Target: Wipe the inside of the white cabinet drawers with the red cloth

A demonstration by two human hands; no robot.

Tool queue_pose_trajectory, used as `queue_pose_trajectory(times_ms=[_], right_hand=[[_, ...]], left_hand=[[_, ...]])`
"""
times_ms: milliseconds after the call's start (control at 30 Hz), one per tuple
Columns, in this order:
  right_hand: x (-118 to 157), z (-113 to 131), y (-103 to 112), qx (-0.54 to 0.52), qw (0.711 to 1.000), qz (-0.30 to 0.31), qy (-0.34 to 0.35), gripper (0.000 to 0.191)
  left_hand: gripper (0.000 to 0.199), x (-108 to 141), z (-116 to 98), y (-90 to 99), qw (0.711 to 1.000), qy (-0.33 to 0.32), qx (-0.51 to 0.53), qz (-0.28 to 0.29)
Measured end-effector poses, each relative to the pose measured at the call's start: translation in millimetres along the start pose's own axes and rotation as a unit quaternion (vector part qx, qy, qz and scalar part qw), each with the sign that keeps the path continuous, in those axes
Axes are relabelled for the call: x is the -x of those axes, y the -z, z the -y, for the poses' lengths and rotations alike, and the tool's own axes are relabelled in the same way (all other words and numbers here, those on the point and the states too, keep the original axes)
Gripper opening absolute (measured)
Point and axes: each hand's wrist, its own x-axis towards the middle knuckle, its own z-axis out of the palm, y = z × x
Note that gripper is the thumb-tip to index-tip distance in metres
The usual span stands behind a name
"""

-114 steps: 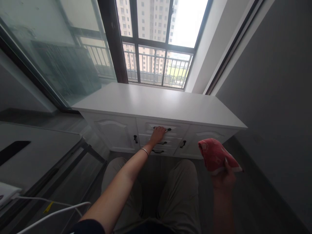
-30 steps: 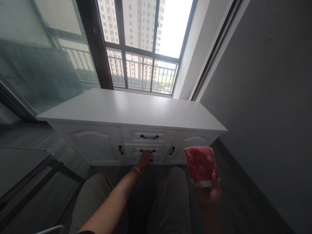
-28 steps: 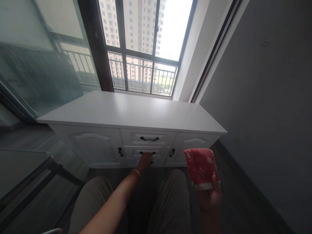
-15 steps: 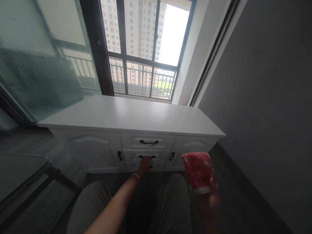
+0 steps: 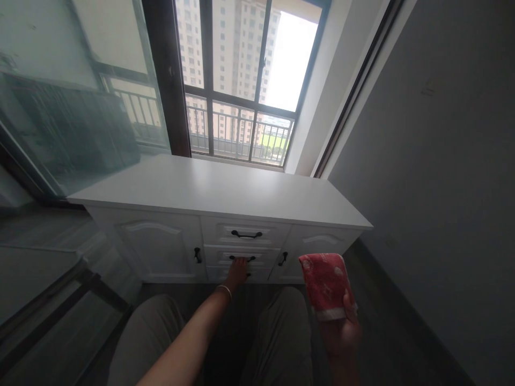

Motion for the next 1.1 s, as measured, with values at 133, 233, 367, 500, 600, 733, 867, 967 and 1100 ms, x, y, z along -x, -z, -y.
queue_pose_trajectory(times_ms=[133, 233, 367, 500, 600, 733, 867, 967, 1100], right_hand=[[0.2, -1.8, 2.1, 0.011, 1.000, -0.006, -0.005, 0.037], [0.8, -4.4, -0.2, 0.009, 1.000, -0.020, 0.000, 0.037], [1.2, -6.7, -1.2, 0.016, 1.000, -0.023, -0.007, 0.040], [0.0, -9.8, 2.7, 0.027, 0.999, -0.040, -0.002, 0.040], [-0.3, -14.4, 2.6, 0.033, 0.999, -0.023, 0.004, 0.037], [3.9, -22.3, -4.7, 0.039, 0.999, -0.013, 0.013, 0.034], [12.4, -28.3, -15.3, 0.048, 0.999, -0.016, 0.012, 0.036], [19.0, -28.3, -22.0, 0.048, 0.999, -0.017, 0.020, 0.035], [25.6, -26.0, -20.6, 0.059, 0.998, 0.005, 0.022, 0.040]], left_hand=[[0.074, -1.0, -0.8, -0.9, 0.999, 0.032, -0.004, 0.001], [0.073, -2.6, -0.6, -2.6, 0.999, 0.045, -0.007, 0.002], [0.065, 1.0, -4.4, -10.0, 0.998, 0.062, -0.016, 0.002], [0.057, 18.9, -14.1, -21.9, 0.997, 0.073, -0.025, -0.002], [0.054, 39.4, -21.1, -29.8, 0.997, 0.075, -0.027, -0.006], [0.059, 69.1, -28.2, -39.1, 0.998, 0.063, -0.025, -0.008], [0.064, 93.2, -35.9, -47.1, 0.998, 0.054, -0.022, -0.010], [0.066, 105.6, -41.3, -50.1, 0.998, 0.052, -0.017, -0.013], [0.066, 122.1, -47.7, -53.6, 0.999, 0.045, -0.003, -0.015]])
